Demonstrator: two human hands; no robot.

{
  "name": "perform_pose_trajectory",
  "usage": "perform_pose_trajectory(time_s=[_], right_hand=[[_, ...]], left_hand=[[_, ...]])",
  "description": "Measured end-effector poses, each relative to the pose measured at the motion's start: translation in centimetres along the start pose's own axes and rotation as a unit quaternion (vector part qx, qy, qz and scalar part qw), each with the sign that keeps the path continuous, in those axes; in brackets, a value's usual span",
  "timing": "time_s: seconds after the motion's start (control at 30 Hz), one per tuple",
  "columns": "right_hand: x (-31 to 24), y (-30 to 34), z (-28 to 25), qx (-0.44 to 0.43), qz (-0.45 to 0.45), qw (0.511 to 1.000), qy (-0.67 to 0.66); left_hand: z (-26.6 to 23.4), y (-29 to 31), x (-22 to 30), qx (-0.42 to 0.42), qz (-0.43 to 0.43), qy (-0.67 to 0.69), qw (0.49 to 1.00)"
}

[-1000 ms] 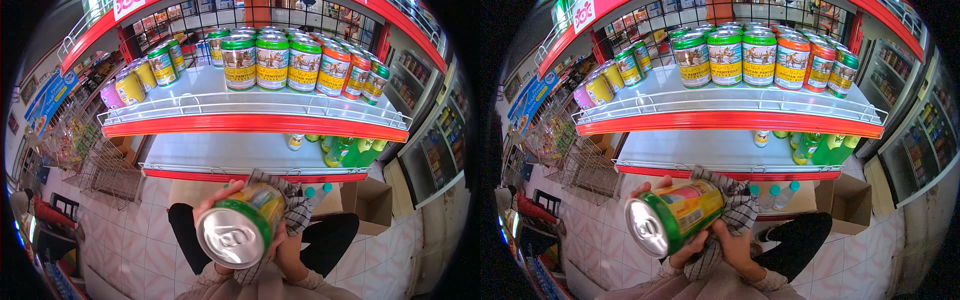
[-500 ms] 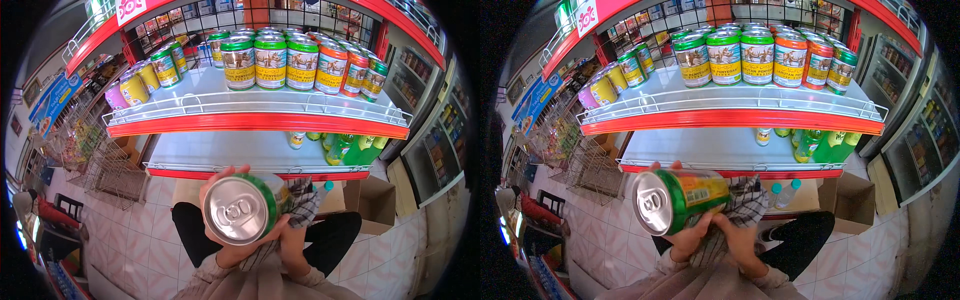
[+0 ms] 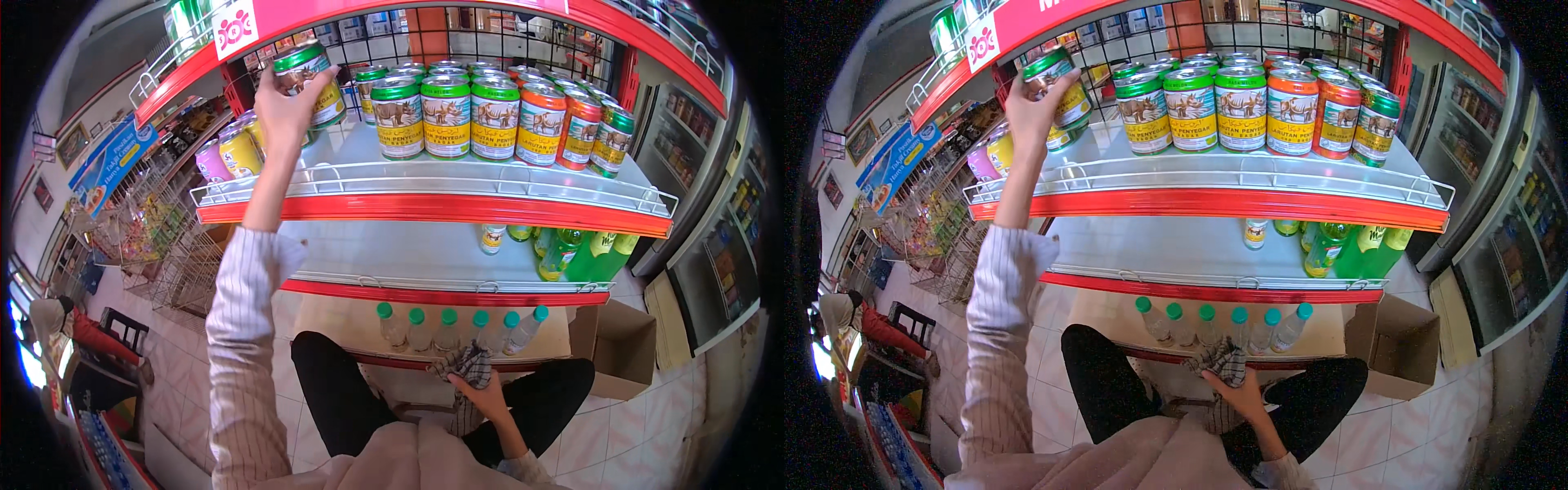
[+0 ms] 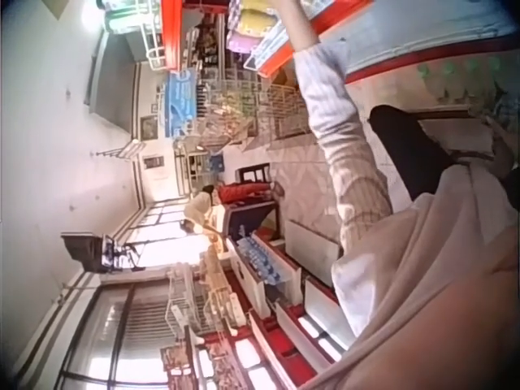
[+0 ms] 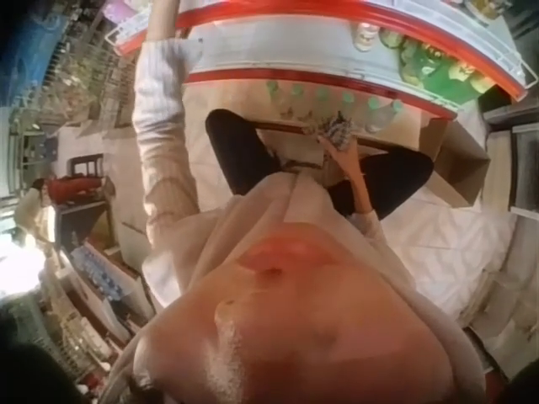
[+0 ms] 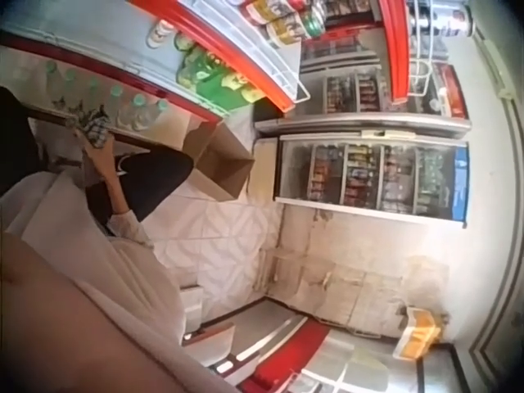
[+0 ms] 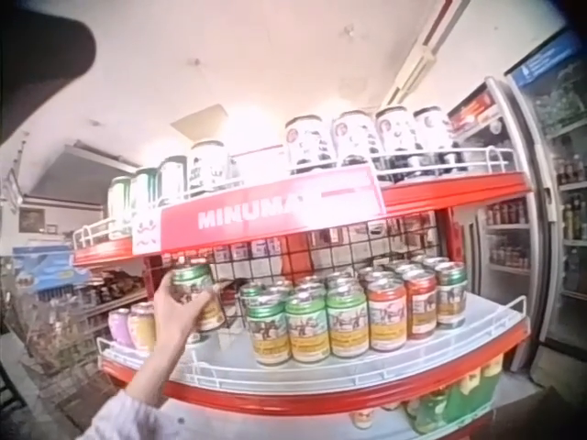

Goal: Cleaning and wiping drink cans on a shelf in a grocery store.

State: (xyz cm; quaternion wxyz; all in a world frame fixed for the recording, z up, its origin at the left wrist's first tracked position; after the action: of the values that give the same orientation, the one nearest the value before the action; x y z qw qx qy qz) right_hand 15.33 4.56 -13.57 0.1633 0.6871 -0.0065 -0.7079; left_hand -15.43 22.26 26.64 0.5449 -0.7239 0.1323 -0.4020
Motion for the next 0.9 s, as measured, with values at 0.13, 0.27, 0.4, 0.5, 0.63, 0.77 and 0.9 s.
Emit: perform_pose_trajectory(time_s=[0.13,0.27,0.4,0.5,0.63,0.77,0.9], right_hand=[[2.8,-0.1,-0.2,0.04,-0.018,0.999,-0.014],[7.8,-0.5,-0.5,0.037,0.029,0.998,0.051],[9.5,-0.9,-0.8,0.021,0.071,0.995,0.061],[11.8,-1.4,-1.2,0.015,0.108,0.992,0.06],[9.9,-1.1,-1.1,0.038,0.12,0.991,0.039],[8.2,-0.9,-0.3,-0.003,0.117,0.993,0.022],[9.4,-1.6,-0.8,0.023,0.08,0.995,0.047]], left_hand=[[2.3,-0.8,-4.6,-0.059,-0.053,-0.017,0.997],[5.1,0.3,-8.1,-0.198,-0.092,-0.058,0.974],[6.4,1.9,-8.2,-0.227,-0.198,0.015,0.953],[6.4,1.8,-7.5,-0.213,-0.165,0.073,0.96],[6.8,3.7,-6.7,-0.442,-0.202,-0.097,0.869],[6.8,4.6,-8.3,-0.468,-0.189,0.001,0.863],[8.0,4.6,-7.6,-0.491,-0.187,-0.011,0.851]])
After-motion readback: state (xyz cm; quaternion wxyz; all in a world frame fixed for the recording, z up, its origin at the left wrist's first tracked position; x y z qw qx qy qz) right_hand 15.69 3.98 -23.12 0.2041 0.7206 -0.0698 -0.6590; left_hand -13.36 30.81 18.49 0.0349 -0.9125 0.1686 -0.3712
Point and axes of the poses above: each hand's wrist, its own y-axis away from the middle knuckle, its own z-axis out of the palm, x = y × z, the point moved 8 cm from there along -y, towards the middle knuckle, and after that the axes turned 9 degrees about z, right-handed, at the moved point
